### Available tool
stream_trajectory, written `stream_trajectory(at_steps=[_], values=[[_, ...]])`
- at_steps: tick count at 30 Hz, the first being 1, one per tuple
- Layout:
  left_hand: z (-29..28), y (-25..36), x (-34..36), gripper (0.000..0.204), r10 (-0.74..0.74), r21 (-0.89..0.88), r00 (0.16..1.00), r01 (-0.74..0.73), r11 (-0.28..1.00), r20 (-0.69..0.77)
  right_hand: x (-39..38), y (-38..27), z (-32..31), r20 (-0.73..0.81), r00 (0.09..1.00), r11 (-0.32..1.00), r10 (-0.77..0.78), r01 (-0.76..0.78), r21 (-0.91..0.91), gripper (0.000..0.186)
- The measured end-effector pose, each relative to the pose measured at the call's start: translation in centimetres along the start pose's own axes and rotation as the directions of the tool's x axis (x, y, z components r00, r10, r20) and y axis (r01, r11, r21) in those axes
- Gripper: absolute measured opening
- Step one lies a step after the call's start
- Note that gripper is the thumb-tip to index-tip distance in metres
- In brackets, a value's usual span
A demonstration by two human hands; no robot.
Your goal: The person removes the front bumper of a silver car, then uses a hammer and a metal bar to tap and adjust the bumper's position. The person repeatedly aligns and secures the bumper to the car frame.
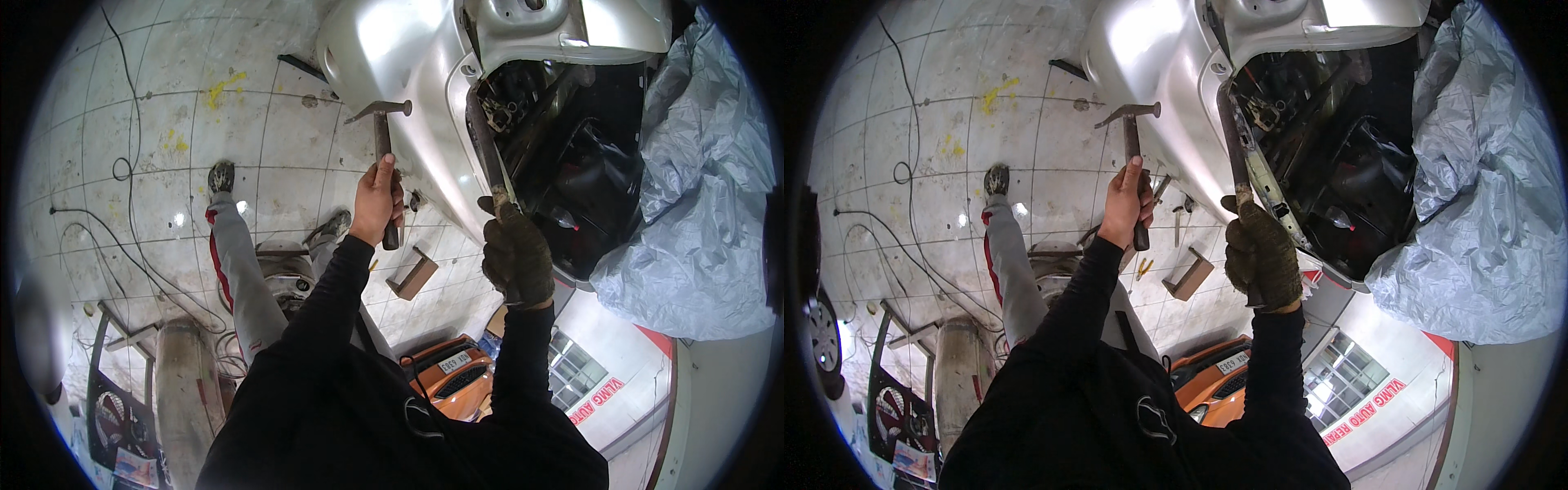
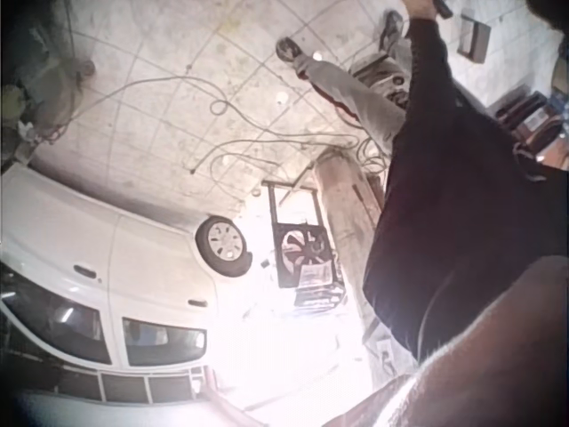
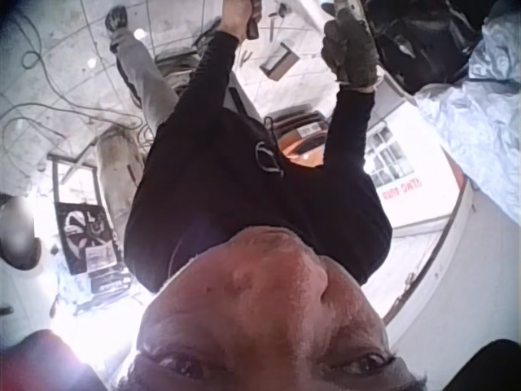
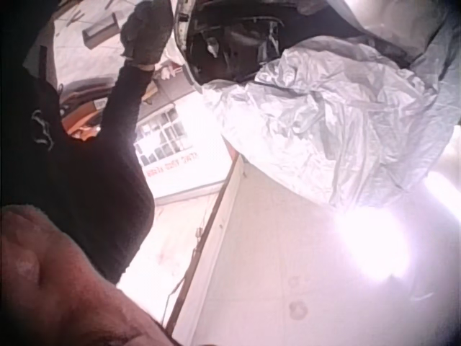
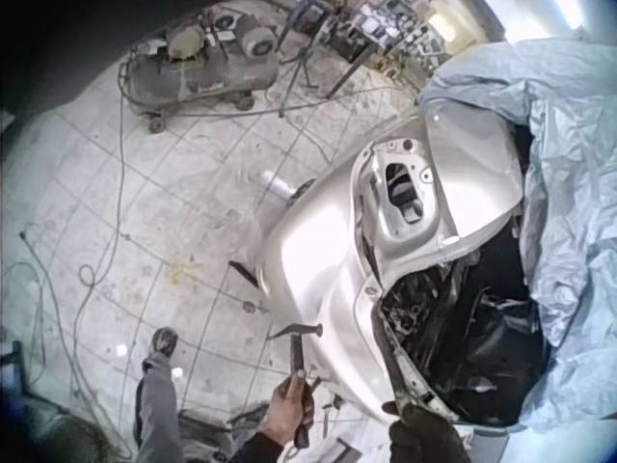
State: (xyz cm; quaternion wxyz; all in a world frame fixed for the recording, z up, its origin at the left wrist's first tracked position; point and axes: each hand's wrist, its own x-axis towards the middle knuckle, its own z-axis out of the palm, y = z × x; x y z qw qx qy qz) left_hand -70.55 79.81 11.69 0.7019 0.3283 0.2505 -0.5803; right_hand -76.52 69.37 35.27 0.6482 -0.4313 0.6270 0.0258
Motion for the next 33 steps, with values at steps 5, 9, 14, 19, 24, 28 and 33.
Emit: stream_trajectory(at_steps=[5, 9, 14, 19, 24, 28, 33], values=[[1.3, 1.5, 0.7, 0.046, 0.132, -0.137, 0.987, -0.144, 0.98, -0.092, 0.1, 0.3, -0.6, 0.046, 0.999, 0.997, -0.007, 0.004, 0.075, 0.043], [4.2, -5.1, 4.6, 0.044, 0.312, 0.08, 0.95, -0.309, 0.948, -0.028, 0.2, 0.3, -0.3, 0.082, 0.996, 0.997, -0.024, 0.018, 0.076, 0.048], [3.6, -2.9, -0.1, 0.047, -0.07, 0.092, 0.993, 0.061, 0.994, 0.096, 0.1, 0.6, -1.2, 0.14, 0.99, 0.985, 0.013, -0.037, 0.167, 0.049], [0.3, -0.6, 0.7, 0.051, 0.026, -0.066, 0.998, -0.029, 0.997, -0.051, -0.5, 0.2, 0.0, 0.068, 0.997, 0.997, -0.032, 0.027, 0.078, 0.047], [1.3, 3.1, 1.5, 0.053, 0.248, -0.192, 0.958, -0.273, 0.943, -0.145, 0.0, 0.7, -0.8, 0.103, 0.993, 0.991, -0.058, 0.045, 0.125, 0.045], [2.2, 3.2, 1.6, 0.052, 0.179, -0.133, 0.981, -0.189, 0.973, -0.079, 0.3, 0.6, -0.8, 0.085, 0.995, 0.993, -0.059, 0.05, 0.103, 0.044], [2.5, 2.0, 1.9, 0.05, 0.236, -0.241, 0.957, -0.272, 0.932, -0.169, -0.1, 0.4, -0.7, 0.087, 0.995, 0.994, -0.046, 0.036, 0.106, 0.048]])
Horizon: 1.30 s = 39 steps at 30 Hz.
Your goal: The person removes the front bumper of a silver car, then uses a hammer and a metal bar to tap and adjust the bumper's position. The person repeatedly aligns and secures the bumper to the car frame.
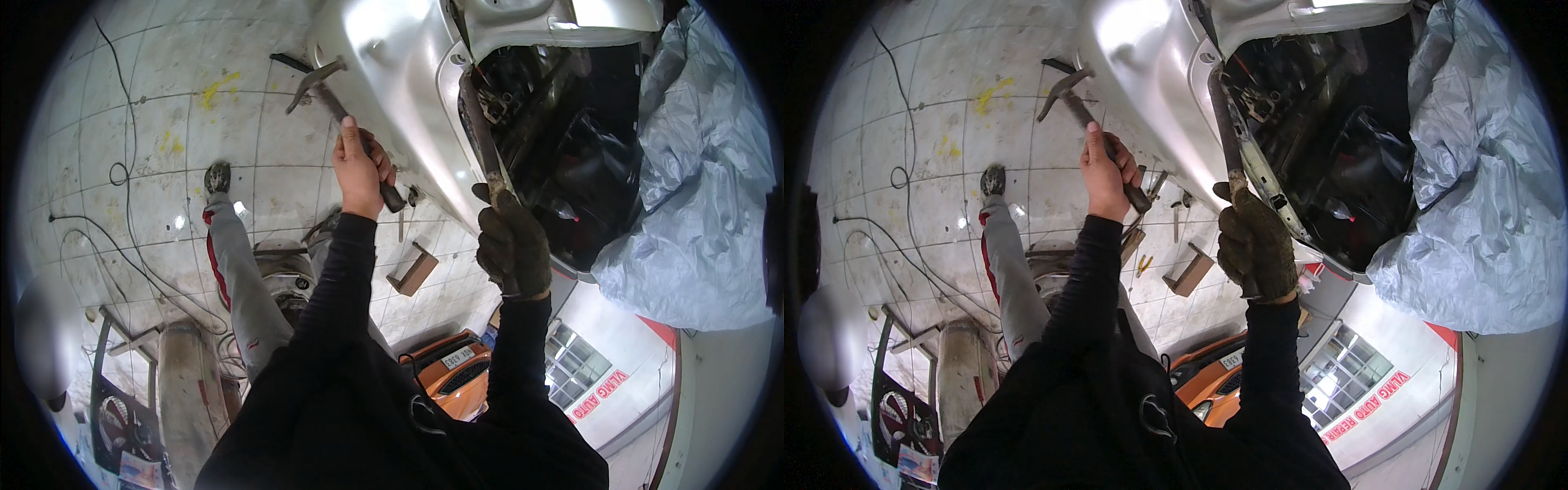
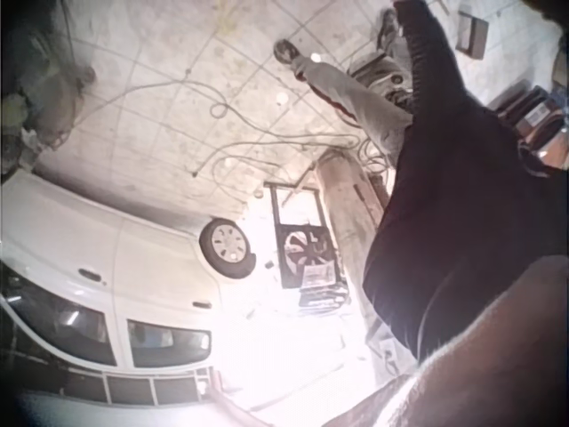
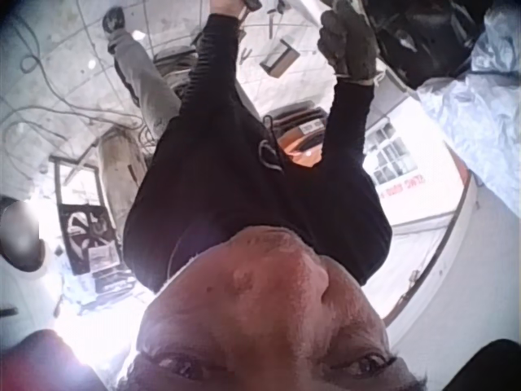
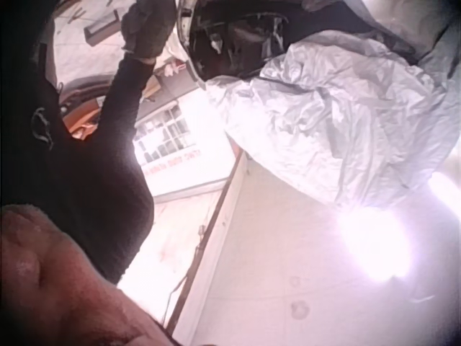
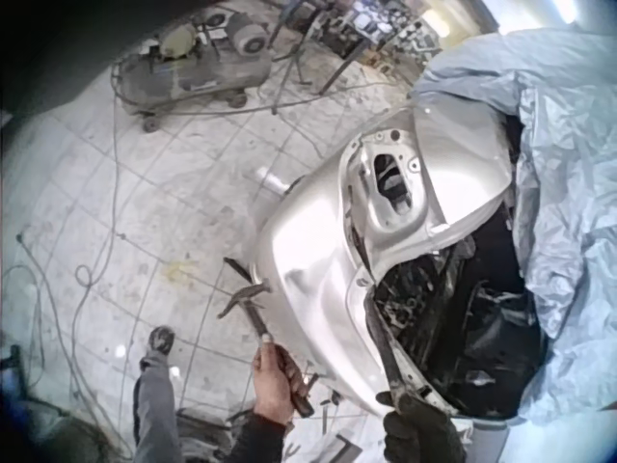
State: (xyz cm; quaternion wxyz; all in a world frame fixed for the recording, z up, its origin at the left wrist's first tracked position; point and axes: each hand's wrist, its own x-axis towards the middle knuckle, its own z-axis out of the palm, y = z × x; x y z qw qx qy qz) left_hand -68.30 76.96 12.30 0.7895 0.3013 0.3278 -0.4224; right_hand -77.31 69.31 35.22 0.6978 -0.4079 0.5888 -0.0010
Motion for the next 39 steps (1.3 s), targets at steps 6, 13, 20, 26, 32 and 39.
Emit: stream_trajectory(at_steps=[6, 13, 20, 26, 32, 39], values=[[0.3, -2.2, -2.1, 0.045, -0.376, 0.474, 0.9, 0.24, 0.847, 0.218, 0.5, 0.2, -0.1, 0.001, 1.0, 1.0, -0.006, 0.006, -0.022, 0.046], [-7.3, 2.0, -5.0, 0.048, -0.19, 0.559, 0.981, 0.136, 0.818, 0.041, 0.4, 1.2, -1.8, 0.001, 1.0, 0.999, -0.01, 0.01, -0.047, 0.041], [-4.8, 12.9, -8.9, 0.033, -0.061, 0.969, 0.98, -0.178, 0.171, 0.19, 0.5, 1.2, -3.1, -0.003, 0.998, 0.998, -0.069, 0.069, -0.013, 0.032], [9.5, 17.1, -8.5, 0.044, -0.221, 0.371, 0.533, -0.778, -0.507, 0.817, 1.5, 3.7, -4.3, 0.167, 0.969, 0.926, -0.184, 0.114, 0.359, 0.033], [28.0, 8.9, -7.3, 0.06, -0.568, -0.16, 0.493, -0.646, -0.747, 0.659, 2.3, 4.5, -8.5, 0.302, 0.89, 0.708, -0.341, 0.032, 0.705, 0.036], [31.3, 4.3, -3.6, 0.051, -0.672, -0.528, 0.637, -0.449, -0.721, 0.377, 3.1, 2.6, -11.4, 0.426, 0.86, 0.543, -0.279, -0.224, 0.809, 0.021]])
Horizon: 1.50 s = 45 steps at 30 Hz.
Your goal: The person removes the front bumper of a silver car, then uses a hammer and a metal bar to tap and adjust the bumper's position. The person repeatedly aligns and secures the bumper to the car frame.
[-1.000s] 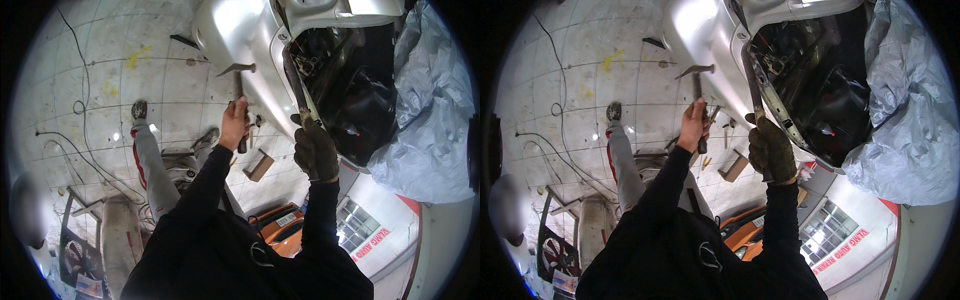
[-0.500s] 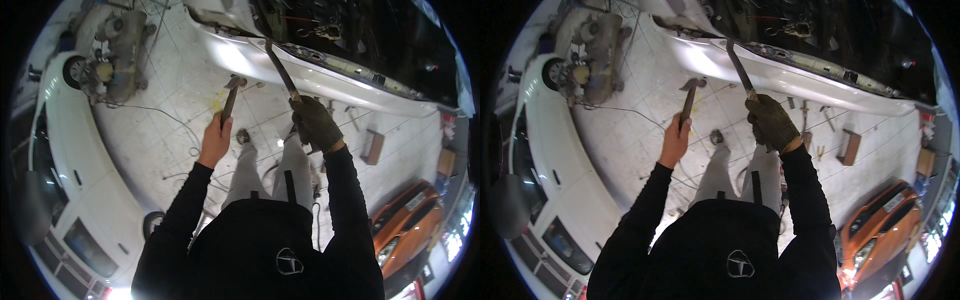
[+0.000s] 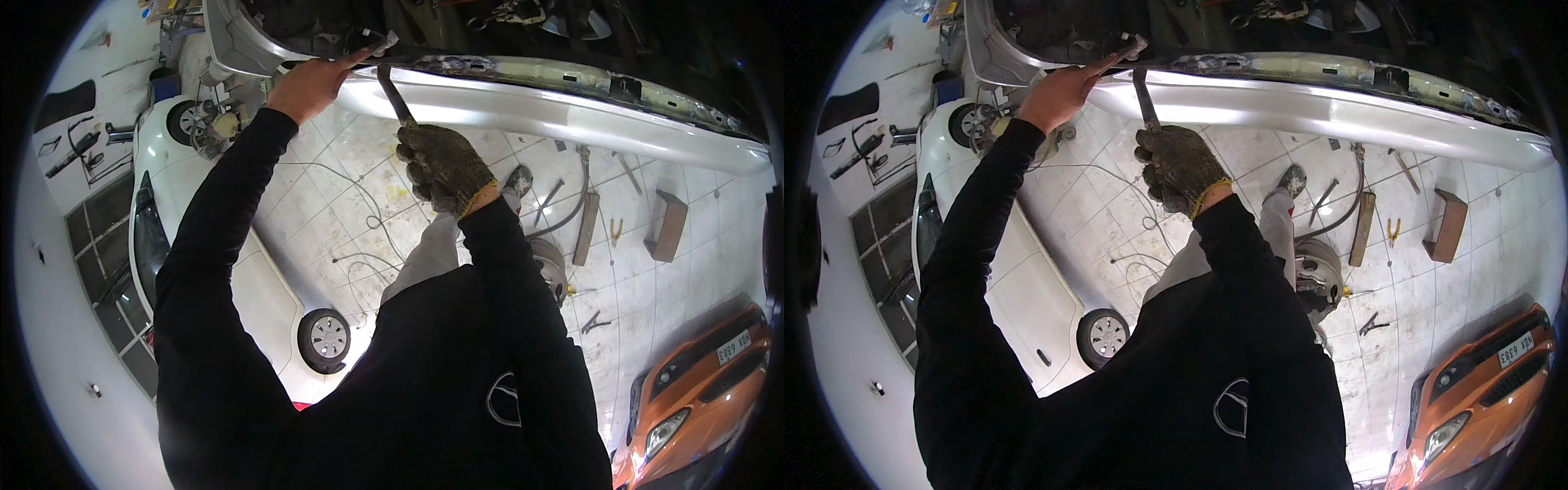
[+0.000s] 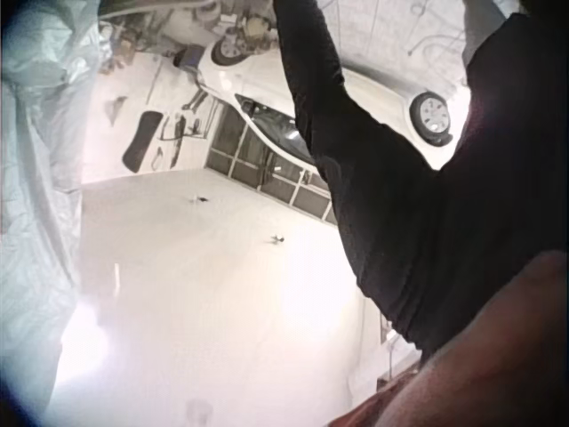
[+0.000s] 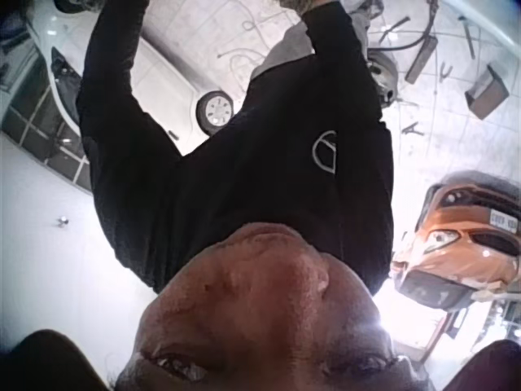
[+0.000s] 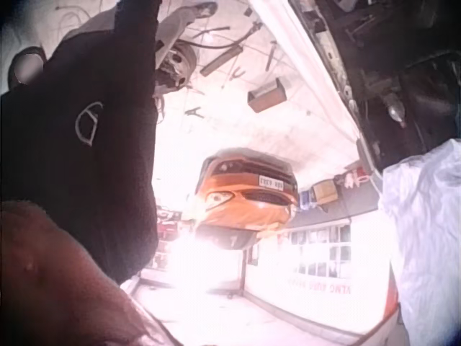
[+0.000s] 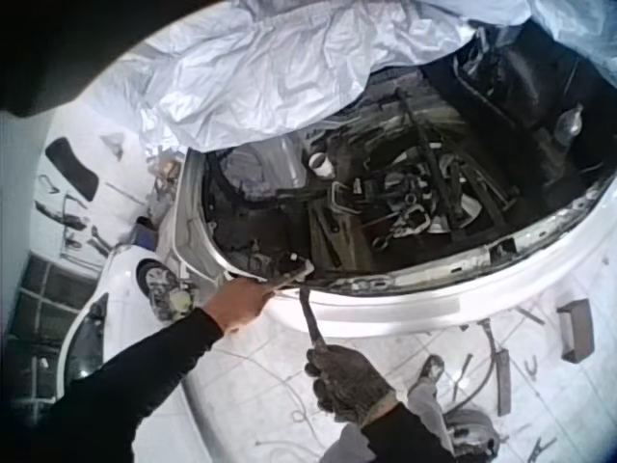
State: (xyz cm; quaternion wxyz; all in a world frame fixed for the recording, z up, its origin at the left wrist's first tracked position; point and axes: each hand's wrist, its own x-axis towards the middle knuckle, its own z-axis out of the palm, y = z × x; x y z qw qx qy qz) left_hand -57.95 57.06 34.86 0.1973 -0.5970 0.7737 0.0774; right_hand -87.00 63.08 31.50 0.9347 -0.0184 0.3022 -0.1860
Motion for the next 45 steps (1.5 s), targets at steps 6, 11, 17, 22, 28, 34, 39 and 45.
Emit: stream_trajectory(at_steps=[6, 11, 17, 22, 28, 34, 39, 45], values=[[0.0, 0.3, 1.7, 0.052, 0.011, 0.03, 0.988, -0.016, 0.999, 0.155, 0.4, -1.5, -0.3, 0.014, 0.999, 0.997, 0.052, -0.053, 0.056, 0.015], [-0.1, 0.6, 1.3, 0.051, -0.015, -0.057, 0.994, 0.021, 0.998, 0.108, -0.1, -2.1, 0.1, -0.007, 0.996, 0.995, 0.089, -0.088, 0.054, 0.016], [-8.8, 4.2, 8.2, 0.045, -0.384, -0.249, 0.818, 0.516, 0.82, 0.429, 0.7, -2.5, -0.7, -0.007, 0.999, 0.997, 0.048, -0.048, 0.059, 0.017], [-5.7, -2.0, 11.3, 0.047, -0.178, -0.004, 0.807, 0.218, 0.976, 0.564, 0.5, -1.2, 0.1, 0.038, 0.997, 0.995, 0.073, -0.076, 0.065, 0.015], [-8.3, -0.6, 14.2, 0.043, -0.291, 0.014, 0.667, 0.388, 0.922, 0.686, 0.9, -1.1, -0.5, 0.033, 0.998, 0.992, 0.047, -0.051, 0.112, 0.015], [-8.1, -0.1, 14.3, 0.046, -0.296, 0.081, 0.672, 0.332, 0.94, 0.679, 0.9, -1.4, -0.7, 0.014, 0.998, 0.991, 0.065, -0.066, 0.112, 0.015], [-8.1, -0.1, 14.7, 0.046, -0.236, 0.036, 0.739, 0.277, 0.96, 0.631, 0.4, -1.4, -0.7, -0.009, 0.996, 0.99, 0.089, -0.088, 0.106, 0.016], [-8.7, 1.7, 12.4, 0.043, -0.218, 0.016, 0.77, 0.261, 0.965, 0.599, 0.6, -1.1, -0.9, -0.058, 0.995, 0.996, 0.076, -0.074, 0.046, 0.015]])
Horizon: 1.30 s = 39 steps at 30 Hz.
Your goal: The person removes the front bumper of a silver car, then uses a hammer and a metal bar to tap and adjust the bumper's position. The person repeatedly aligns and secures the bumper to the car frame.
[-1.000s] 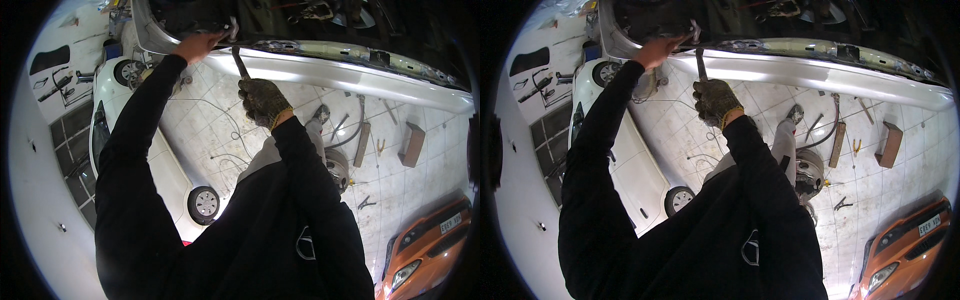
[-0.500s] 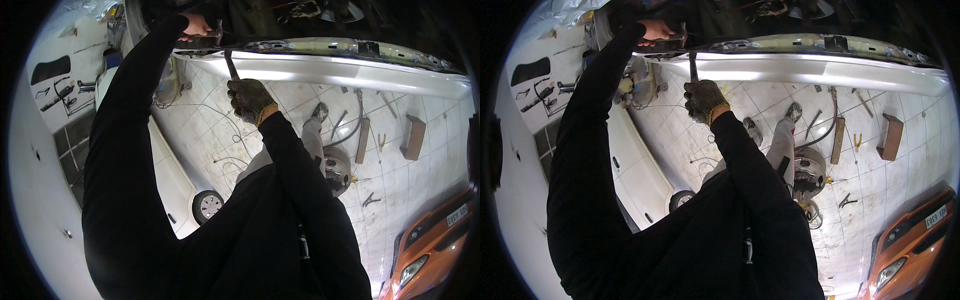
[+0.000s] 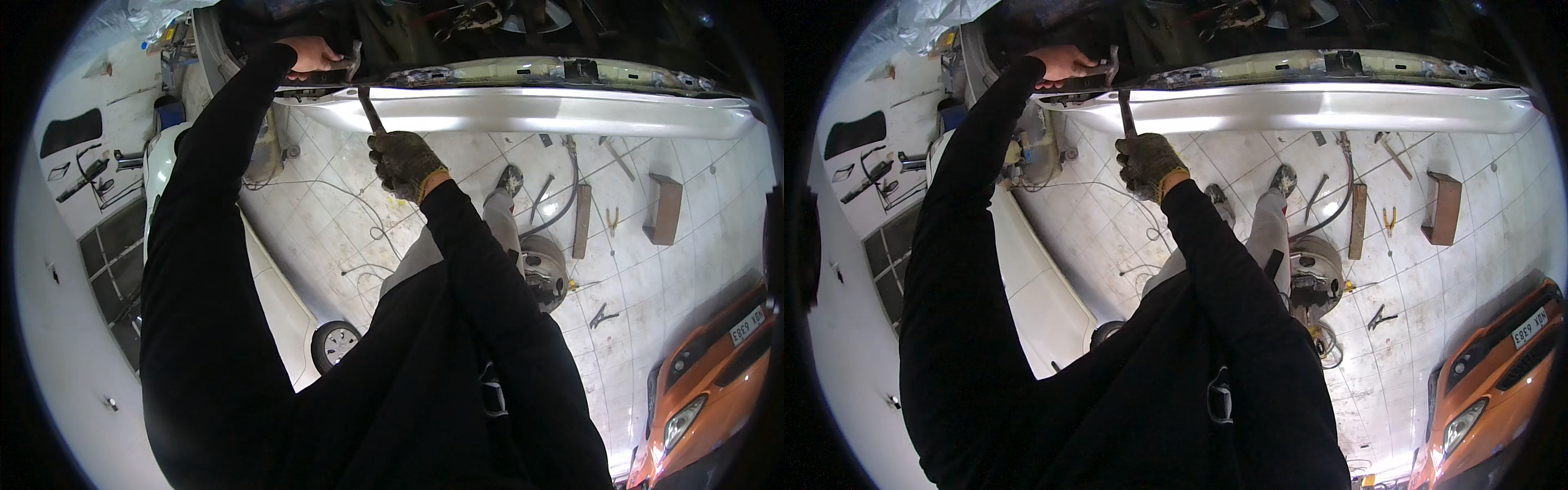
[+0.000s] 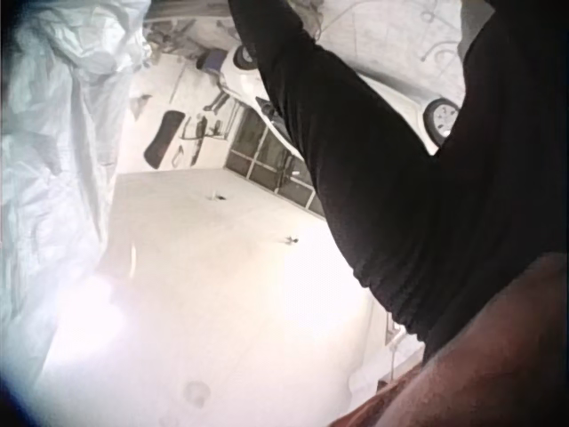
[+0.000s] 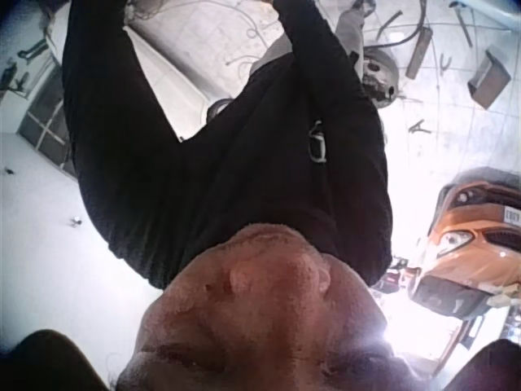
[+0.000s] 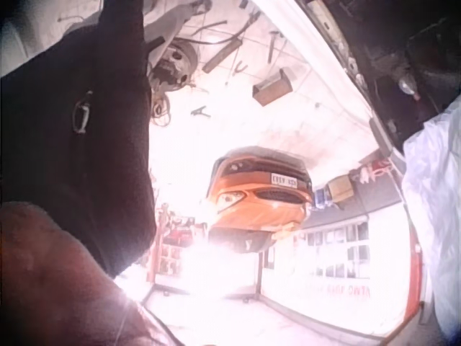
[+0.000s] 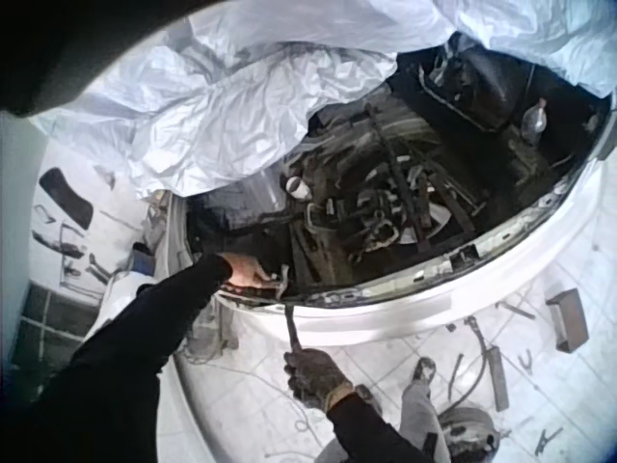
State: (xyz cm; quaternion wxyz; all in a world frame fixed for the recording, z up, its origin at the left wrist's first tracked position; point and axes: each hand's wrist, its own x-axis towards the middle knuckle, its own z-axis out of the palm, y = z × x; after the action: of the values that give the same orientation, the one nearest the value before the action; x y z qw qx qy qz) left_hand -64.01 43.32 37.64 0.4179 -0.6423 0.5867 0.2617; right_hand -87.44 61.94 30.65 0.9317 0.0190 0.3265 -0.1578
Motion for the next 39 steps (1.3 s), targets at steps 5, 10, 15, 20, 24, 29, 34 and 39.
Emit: stream_trajectory(at_steps=[5, 10, 15, 20, 24, 29, 34, 39], values=[[3.4, -2.1, -4.0, 0.045, 0.13, -0.205, 0.925, -0.214, 0.955, -0.358, -1.4, 1.9, -2.7, 0.032, 0.998, 0.983, -0.062, 0.067, -0.173, 0.018], [13.9, -2.5, -11.2, 0.05, -0.081, -0.697, 0.952, -0.157, 0.699, -0.296, -5.7, 5.1, -7.5, -0.06, 0.969, 0.734, -0.239, 0.14, -0.665, 0.025], [32.3, -4.0, -13.4, 0.057, -0.101, -0.83, 0.939, -0.237, 0.504, -0.329, -8.4, 12.0, -16.3, 0.374, 0.676, -0.262, -0.635, 0.267, -0.928, 0.033], [48.4, -6.5, -14.8, 0.063, -0.039, -0.854, 0.989, -0.102, 0.51, -0.142, -13.0, 17.5, -12.0, -0.609, 0.737, 0.827, -0.293, -0.125, -0.549, 0.033], [55.3, -10.2, -14.7, 0.066, 0.037, -0.777, 0.968, -0.222, 0.589, -0.248, -14.3, 21.9, -10.9, -0.589, 0.725, 0.876, -0.357, 0.041, -0.48, 0.026], [49.7, -12.4, -14.4, 0.067, 0.075, -0.701, 0.957, -0.256, 0.665, -0.279, -11.6, 24.6, -9.4, -0.558, 0.719, 0.861, -0.414, 0.11, -0.496, 0.031], [35.8, -10.7, -14.6, 0.063, 0.118, -0.782, 0.897, -0.43, 0.451, -0.426, -8.9, 22.5, -5.9, -0.417, 0.793, 0.765, -0.444, 0.094, -0.637, 0.03], [25.9, -10.4, -10.5, 0.061, 0.182, -0.442, 0.709, -0.598, 0.669, -0.682, -4.9, 18.9, -1.1, -0.327, 0.848, 0.802, -0.416, 0.173, -0.572, 0.031]])
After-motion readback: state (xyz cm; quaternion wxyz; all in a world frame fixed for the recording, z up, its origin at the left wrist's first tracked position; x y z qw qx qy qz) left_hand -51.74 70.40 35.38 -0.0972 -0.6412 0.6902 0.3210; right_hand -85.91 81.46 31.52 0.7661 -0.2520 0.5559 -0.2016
